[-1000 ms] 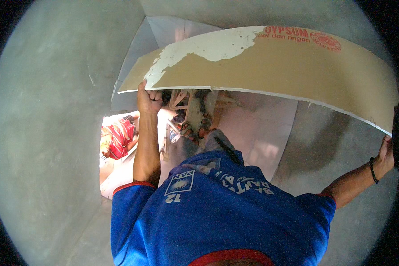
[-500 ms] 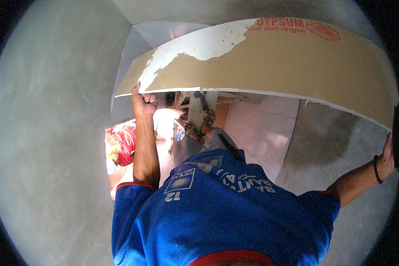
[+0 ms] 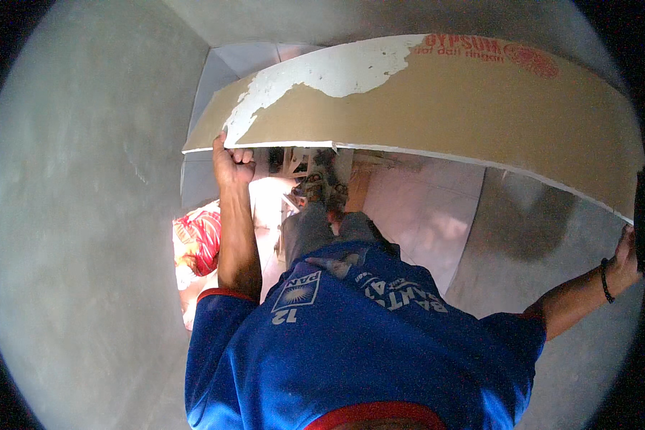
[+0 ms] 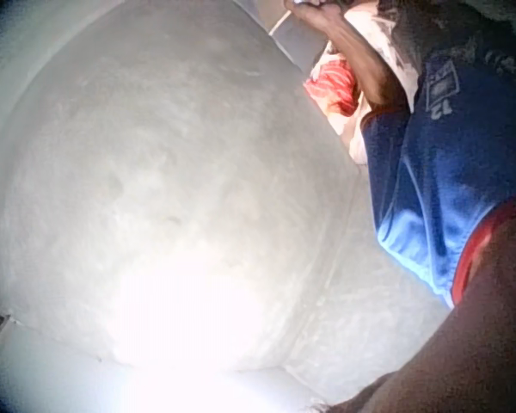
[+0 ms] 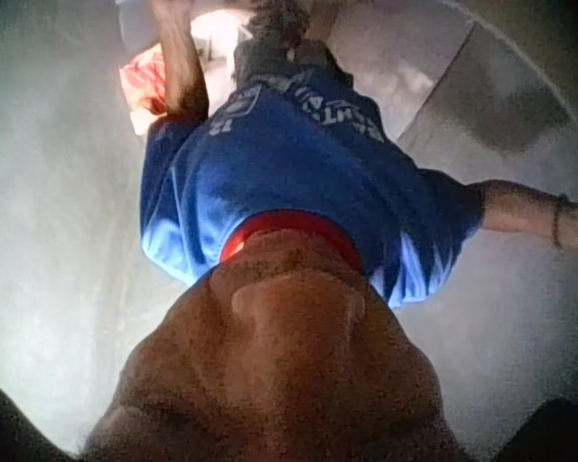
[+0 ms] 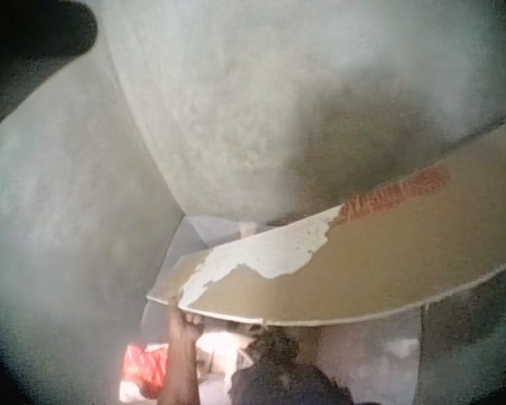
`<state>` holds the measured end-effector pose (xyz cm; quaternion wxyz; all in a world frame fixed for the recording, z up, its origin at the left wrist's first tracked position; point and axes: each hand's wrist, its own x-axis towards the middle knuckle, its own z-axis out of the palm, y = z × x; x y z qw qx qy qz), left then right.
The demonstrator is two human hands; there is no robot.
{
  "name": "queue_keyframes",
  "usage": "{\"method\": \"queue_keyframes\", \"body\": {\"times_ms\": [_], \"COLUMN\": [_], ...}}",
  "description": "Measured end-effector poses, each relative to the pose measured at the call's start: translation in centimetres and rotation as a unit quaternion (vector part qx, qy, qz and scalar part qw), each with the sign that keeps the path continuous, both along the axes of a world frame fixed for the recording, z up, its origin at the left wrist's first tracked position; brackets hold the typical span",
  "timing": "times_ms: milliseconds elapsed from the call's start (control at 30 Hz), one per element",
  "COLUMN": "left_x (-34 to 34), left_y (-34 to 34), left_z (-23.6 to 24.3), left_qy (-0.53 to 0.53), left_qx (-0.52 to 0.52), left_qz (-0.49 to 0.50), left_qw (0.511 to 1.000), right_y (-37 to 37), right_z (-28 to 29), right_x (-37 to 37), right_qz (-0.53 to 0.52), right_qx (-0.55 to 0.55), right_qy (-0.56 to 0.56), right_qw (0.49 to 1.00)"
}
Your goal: The person holds a drywall panel against a ceiling and secures it by driving screws with a power drill.
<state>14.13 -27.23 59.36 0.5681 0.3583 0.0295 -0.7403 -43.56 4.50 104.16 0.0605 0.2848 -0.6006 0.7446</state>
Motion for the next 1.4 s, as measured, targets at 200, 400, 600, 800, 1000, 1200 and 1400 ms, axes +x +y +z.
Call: {"method": "queue_keyframes", "body": {"times_ms": [200, 400, 600, 800, 1000, 1200, 1400], "left_x": [-0.4, -0.8, -0.9, -1.1, -1.6, -1.2, -1.2], "left_y": [0.1, 0.2, 0.0, 0.0, 0.0, -1.2, -1.9], "left_z": [1.3, 2.2, 1.6, 1.4, 2.1, -1.4, -2.8], "left_qy": [-0.014, -0.023, -0.026, -0.037, -0.071, -0.079, -0.077], "left_qx": [-0.013, -0.032, -0.044, -0.045, -0.083, -0.11, -0.163], "left_qz": [0.003, 0.024, 0.049, 0.063, 0.078, 0.079, 0.094], "left_qw": [1.0, 0.999, 0.998, 0.996, 0.991, 0.988, 0.979], "right_y": [1.5, 0.9, -0.3, -1.0, 0.0, 3.7, 2.7], "right_z": [-2.0, -3.6, -5.0, -7.0, -11.1, -17.3, -23.6], "right_x": [-1.1, -3.0, -4.5, -5.0, -5.0, -6.0, 1.3], "right_qz": [-0.004, 0.008, 0.011, 0.011, 0.022, 0.051, 0.03], "right_qx": [0.001, -0.003, 0.0, 0.005, -0.001, -0.007, -0.124], "right_qy": [-0.011, -0.011, -0.01, -0.006, -0.01, 0.024, -0.09], "right_qw": [1.0, 1.0, 1.0, 1.0, 1.0, 0.998, 0.988]}}
